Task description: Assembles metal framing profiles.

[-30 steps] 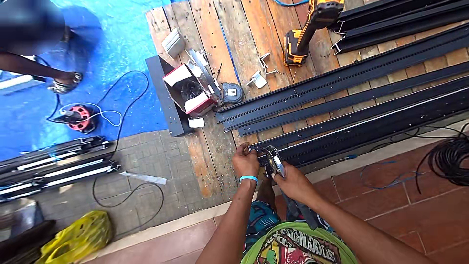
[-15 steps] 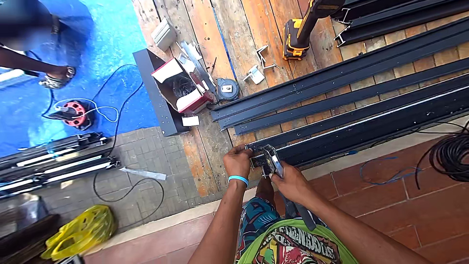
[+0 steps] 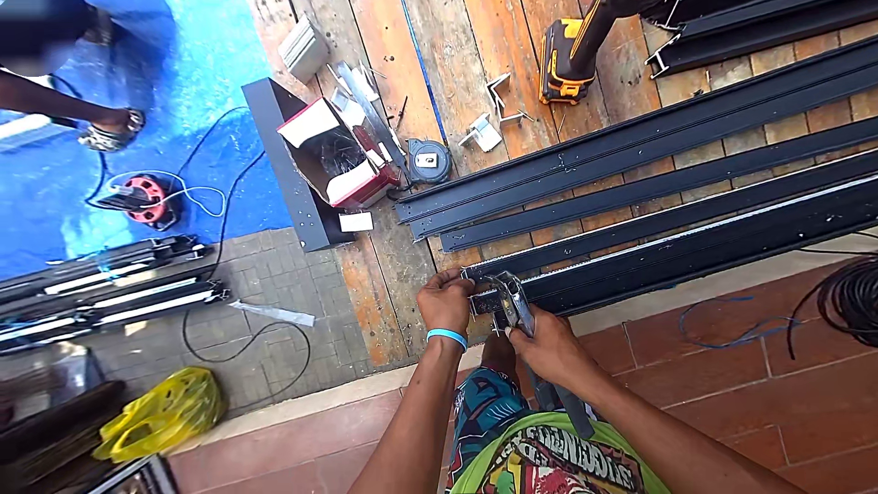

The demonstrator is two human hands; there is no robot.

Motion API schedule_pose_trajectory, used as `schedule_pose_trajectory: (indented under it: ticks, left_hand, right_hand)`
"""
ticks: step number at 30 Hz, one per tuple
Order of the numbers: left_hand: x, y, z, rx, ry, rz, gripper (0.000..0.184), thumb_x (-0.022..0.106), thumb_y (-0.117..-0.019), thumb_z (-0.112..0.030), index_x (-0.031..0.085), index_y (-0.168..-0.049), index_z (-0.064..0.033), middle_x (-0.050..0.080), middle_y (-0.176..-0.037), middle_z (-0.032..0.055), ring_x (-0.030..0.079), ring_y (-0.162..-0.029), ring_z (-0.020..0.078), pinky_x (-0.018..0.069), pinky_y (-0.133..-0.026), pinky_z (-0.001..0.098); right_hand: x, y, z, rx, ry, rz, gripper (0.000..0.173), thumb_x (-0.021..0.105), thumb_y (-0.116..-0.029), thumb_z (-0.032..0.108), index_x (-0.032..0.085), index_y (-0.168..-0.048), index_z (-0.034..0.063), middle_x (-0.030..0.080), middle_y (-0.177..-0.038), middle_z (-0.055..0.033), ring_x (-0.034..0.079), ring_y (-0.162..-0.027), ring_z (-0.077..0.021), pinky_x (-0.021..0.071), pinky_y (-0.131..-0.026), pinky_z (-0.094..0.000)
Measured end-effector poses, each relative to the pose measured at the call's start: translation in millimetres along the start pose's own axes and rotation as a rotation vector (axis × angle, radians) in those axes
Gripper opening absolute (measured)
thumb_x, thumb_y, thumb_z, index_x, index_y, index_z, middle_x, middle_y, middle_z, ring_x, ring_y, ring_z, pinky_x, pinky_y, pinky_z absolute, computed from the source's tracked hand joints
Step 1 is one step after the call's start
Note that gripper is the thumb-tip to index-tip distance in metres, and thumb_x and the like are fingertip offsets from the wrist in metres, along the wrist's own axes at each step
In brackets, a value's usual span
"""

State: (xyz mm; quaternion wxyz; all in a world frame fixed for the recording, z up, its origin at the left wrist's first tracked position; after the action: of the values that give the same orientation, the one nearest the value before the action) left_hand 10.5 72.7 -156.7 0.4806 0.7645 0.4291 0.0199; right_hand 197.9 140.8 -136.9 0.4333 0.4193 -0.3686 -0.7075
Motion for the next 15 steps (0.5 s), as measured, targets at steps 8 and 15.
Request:
schedule_pose_trajectory:
  ticks: [8,15]
  left_hand:
    - [2.4,-5.4,4.5,-0.011,0.043,-0.014,0.022,0.078,-0.0840,0.002,0.075,-0.105,-0.0020,0.075,-0.089,0.0111,0.070,-0.076,0.0204,0.0591,-0.068,0.0384]
    - [2.6,-10.9,7.6,-0.013,0.067,-0.025,0.022,0.080,-0.0812,0.003,0.075,-0.102,-0.0022,0.075,-0.087,0.0103,0.071,-0.076,0.0200,0.0596,-0.068,0.0385]
  right_hand:
    - [-5.9,-5.0,1.9,-0.001,-0.118,0.027,0.022,0.064,-0.0988,0.035,0.066,-0.100,0.0132,0.068,-0.078,-0.0010,0.069,-0.073,-0.0145,0.0579,-0.070,-0.0381]
    - [-6.7,-6.4,5.2,0.011,-0.070,0.026,0.021,0.064,-0.0981,0.036,0.066,-0.097,0.0144,0.066,-0.075,-0.0009,0.067,-0.071,-0.0148,0.0562,-0.067,-0.0385]
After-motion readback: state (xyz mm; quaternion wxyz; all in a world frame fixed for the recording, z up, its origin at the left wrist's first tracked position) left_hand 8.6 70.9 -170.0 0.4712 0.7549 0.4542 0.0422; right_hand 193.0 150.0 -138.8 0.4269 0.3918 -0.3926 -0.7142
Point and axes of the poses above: each hand's wrist, its own y-axis away from the middle knuckle, its own x-axis out of the palm, z = x × y, the point moved 8 cm from there along -y, towards the middle knuckle
